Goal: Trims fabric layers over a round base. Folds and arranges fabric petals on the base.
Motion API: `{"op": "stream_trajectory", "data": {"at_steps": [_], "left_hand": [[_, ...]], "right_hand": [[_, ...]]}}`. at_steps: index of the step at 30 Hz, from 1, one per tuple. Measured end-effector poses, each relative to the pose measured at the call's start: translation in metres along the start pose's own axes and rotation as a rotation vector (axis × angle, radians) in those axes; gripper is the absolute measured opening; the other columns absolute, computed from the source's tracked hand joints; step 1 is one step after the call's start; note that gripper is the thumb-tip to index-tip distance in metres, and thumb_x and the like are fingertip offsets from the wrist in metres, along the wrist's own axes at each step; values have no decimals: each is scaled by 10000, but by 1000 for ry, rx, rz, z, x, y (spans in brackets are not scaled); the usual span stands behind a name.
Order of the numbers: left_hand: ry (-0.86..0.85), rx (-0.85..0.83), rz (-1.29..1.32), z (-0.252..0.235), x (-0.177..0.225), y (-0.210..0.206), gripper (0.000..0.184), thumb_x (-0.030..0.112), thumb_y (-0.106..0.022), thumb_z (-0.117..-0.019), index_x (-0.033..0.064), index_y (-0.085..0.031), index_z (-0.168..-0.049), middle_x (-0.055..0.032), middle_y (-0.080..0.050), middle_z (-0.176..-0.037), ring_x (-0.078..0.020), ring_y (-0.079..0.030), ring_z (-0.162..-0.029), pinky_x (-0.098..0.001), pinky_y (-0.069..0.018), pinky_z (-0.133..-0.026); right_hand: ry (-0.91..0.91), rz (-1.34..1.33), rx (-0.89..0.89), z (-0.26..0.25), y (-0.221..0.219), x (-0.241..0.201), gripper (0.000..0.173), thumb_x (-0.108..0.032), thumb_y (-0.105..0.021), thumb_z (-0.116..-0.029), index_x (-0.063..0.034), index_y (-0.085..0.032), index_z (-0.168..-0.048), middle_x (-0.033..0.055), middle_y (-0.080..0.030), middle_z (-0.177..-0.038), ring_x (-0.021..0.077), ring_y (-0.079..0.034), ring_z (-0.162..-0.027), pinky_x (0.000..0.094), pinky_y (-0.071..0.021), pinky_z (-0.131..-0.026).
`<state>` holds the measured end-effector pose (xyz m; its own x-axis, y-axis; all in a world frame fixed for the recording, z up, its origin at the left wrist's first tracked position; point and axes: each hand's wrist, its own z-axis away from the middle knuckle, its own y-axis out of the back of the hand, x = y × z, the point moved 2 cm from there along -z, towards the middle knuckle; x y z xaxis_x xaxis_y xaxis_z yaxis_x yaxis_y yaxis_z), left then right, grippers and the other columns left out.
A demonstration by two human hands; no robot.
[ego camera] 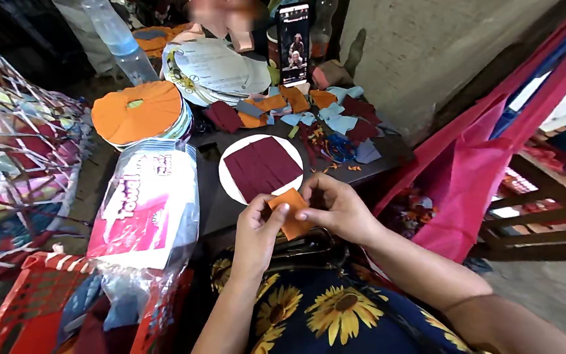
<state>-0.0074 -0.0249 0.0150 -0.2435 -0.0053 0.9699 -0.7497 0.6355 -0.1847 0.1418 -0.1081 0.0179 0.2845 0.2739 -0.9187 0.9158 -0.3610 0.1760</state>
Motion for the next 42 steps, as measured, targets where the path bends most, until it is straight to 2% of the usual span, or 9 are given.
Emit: {"op": "stream_trajectory", "data": {"at_steps": [8,13,19,26,33,36,38,40,42], "left_hand": [[20,55,34,6,0,3,100,-24,-644,-918,69,-650,-955,40,-697,-855,-34,-689,-820,-223,-587,-793],[79,102,116,7,-4,4,120,-17,-596,-950,84,-650,-985,38,-691,-860,-41,-690,-811,-234,-594,-776],[140,160,244,5,-6,4,144,-3,-512,-997,84,-626,-980,17,-683,-880,-64,-688,-801,-250,-598,-765],[208,180,374,5,-4,3,164,32,-445,-1045,66,-597,-993,-23,-704,-888,-91,-709,-794,-269,-610,-762],[324,149,561,6,-5,4,273,142,-331,-1108,70,-585,-1041,-64,-717,-935,-134,-727,-841,-292,-614,-781],[335,206,562,6,-6,7,296,144,-326,-1098,80,-597,-996,-46,-705,-879,-116,-713,-800,-272,-606,-748],[305,233,563,6,-5,11,305,142,-310,-1088,77,-600,-1021,-55,-710,-902,-133,-718,-839,-296,-607,-782],[273,245,568,6,-3,16,314,141,-272,-1089,75,-577,-1049,-69,-719,-949,-158,-729,-892,-326,-610,-828],[262,267,571,6,-1,20,339,126,-254,-1082,85,-572,-973,-57,-706,-891,-146,-722,-824,-306,-613,-786]], "right_hand": [[-12,-4,29,-2,-8,4,93,-57,-739,-878,-87,-653,-898,-92,-645,-779,-54,-613,-709,134,-536,-683],[70,63,122,1,-9,6,23,-39,-700,-904,-54,-711,-918,-78,-693,-816,-59,-636,-719,134,-559,-687],[315,173,201,-1,-10,11,59,-67,-694,-911,-14,-716,-923,12,-721,-978,-5,-670,-917,157,-566,-812],[408,136,168,-3,-12,13,59,-138,-687,-945,-90,-677,-912,-17,-698,-1064,29,-648,-1051,204,-567,-887],[441,15,64,-2,-12,10,104,-209,-697,-974,-129,-718,-912,-63,-674,-1021,-13,-629,-1005,162,-554,-855],[354,-63,30,-1,-10,7,73,-226,-650,-1004,-165,-674,-971,-100,-702,-1004,-21,-659,-967,190,-573,-855],[225,-135,51,-1,-9,4,26,-181,-648,-986,-207,-649,-982,-142,-700,-946,-44,-658,-879,180,-571,-801],[84,-206,85,-4,-8,1,131,-79,-651,-935,-200,-639,-983,-132,-679,-878,-30,-650,-803,184,-570,-751],[-56,-253,81,-9,-9,-2,227,-8,-621,-896,-154,-634,-1069,-86,-684,-900,7,-664,-810,205,-579,-755]]}}
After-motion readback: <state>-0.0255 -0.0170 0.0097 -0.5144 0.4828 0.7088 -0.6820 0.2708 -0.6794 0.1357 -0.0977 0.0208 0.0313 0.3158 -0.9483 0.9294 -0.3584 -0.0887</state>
